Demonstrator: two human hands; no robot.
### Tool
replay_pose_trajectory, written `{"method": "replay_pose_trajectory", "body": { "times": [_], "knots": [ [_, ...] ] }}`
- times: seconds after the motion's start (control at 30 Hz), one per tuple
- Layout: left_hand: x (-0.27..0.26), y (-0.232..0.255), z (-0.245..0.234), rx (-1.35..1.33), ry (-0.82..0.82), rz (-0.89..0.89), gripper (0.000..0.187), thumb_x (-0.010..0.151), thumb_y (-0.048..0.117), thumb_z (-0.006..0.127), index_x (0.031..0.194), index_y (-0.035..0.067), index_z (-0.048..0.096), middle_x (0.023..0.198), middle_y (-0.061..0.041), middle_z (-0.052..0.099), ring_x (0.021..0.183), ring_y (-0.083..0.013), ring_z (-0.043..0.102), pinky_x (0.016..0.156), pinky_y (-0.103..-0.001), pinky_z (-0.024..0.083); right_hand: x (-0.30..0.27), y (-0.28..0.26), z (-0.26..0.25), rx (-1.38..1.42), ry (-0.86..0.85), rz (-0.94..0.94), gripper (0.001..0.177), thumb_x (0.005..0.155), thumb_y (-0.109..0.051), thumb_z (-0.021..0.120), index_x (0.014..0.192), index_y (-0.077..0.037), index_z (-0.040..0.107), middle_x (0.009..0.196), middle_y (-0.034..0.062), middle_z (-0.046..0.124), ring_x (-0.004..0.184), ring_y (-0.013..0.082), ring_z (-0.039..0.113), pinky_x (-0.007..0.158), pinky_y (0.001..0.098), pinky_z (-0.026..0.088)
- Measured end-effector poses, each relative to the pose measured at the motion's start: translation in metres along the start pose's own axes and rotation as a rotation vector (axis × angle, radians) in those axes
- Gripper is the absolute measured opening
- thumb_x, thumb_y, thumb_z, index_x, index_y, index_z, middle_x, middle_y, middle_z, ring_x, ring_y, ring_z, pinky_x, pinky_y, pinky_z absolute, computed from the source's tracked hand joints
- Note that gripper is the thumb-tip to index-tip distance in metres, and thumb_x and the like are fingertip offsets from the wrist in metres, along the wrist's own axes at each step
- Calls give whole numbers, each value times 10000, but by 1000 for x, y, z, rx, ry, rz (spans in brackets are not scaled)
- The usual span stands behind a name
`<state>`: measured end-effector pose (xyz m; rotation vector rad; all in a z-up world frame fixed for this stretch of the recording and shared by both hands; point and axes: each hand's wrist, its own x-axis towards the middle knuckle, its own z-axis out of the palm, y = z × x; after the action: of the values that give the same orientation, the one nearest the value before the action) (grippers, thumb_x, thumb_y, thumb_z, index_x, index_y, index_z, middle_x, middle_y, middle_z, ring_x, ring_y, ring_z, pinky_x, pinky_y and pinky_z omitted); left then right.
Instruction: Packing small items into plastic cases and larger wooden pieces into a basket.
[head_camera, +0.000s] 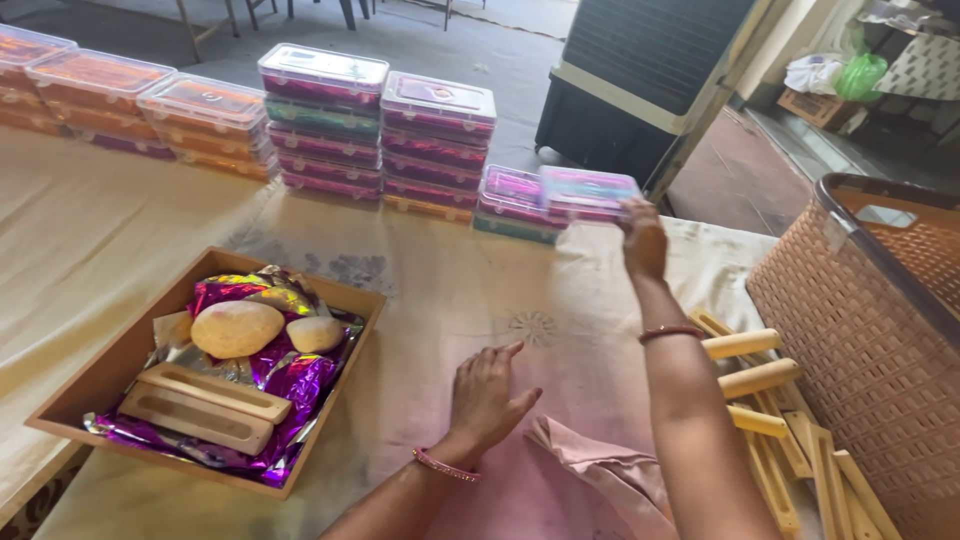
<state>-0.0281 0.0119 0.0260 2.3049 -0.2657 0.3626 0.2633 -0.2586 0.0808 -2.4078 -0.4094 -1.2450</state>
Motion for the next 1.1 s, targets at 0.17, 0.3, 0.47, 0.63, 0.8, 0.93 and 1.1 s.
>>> {"method": "replay_pose_trajectory", "body": {
  "times": [0.17, 0.3, 0.47, 0.63, 0.8, 0.93, 1.1],
  "knots": [
    [-1, 8, -1, 47, -11, -5, 728, 804, 432, 791, 1414, 137, 526, 1346, -97, 573, 1317, -290, 478, 1136, -459, 286, -34, 60, -52, -48, -44, 162, 244, 961, -130, 747, 1201, -114, 709, 1278, 127, 663, 1124, 314, 677, 979, 429, 532],
    [0, 8, -1, 47, -6, -10, 670, 794, 423, 782, 1371, 152, 577, 1343, -69, 586, 1324, -255, 484, 1145, -440, 287, -52, 99, -37, -97, -244, 336, 256, 929, -22, 693, 1152, -146, 715, 1267, 129, 624, 1074, 310, 688, 964, 409, 546],
    [1, 8, -1, 55, -17, -12, 596, 795, 414, 782, 1315, 165, 631, 1348, -61, 578, 1329, -240, 474, 1149, -446, 269, -53, 78, -7, -115, -339, 435, 357, 875, 23, 691, 1184, -154, 684, 1284, 143, 596, 1090, 326, 679, 978, 406, 540],
    [-1, 7, -1, 56, -40, 13, 539, 813, 409, 773, 1285, 174, 662, 1337, -65, 572, 1323, -232, 476, 1154, -458, 263, -45, 72, 28, -44, -332, 333, 394, 880, 80, 622, 1224, -113, 611, 1326, 180, 522, 1133, 386, 637, 990, 433, 526],
    [-3, 6, -1, 57, -37, 30, 517, 813, 409, 773, 1266, 180, 676, 1334, -62, 577, 1316, -237, 481, 1155, -463, 267, -41, 67, 30, -30, -386, 394, 442, 863, 117, 566, 1244, -108, 572, 1351, 192, 484, 1159, 386, 630, 1023, 429, 517],
    [-2, 9, -3, 67, -40, 31, 507, 807, 408, 777, 1251, 182, 684, 1332, -65, 574, 1310, -249, 476, 1158, -473, 260, -36, 50, 17, -33, -460, 435, 423, 911, -30, 603, 1319, -92, 509, 1450, 213, 408, 1308, 397, 511, 1119, 436, 426],
    [-2, 6, -2, 69, -50, 32, 499, 814, 406, 772, 1251, 182, 683, 1337, -65, 571, 1320, -242, 473, 1165, -472, 253, -37, 36, 41, -397, -507, 304, 580, 905, -185, 651, 1445, -117, 449, 1582, 170, 284, 1478, 374, 250, 1178, 569, 207]
  ]
}}
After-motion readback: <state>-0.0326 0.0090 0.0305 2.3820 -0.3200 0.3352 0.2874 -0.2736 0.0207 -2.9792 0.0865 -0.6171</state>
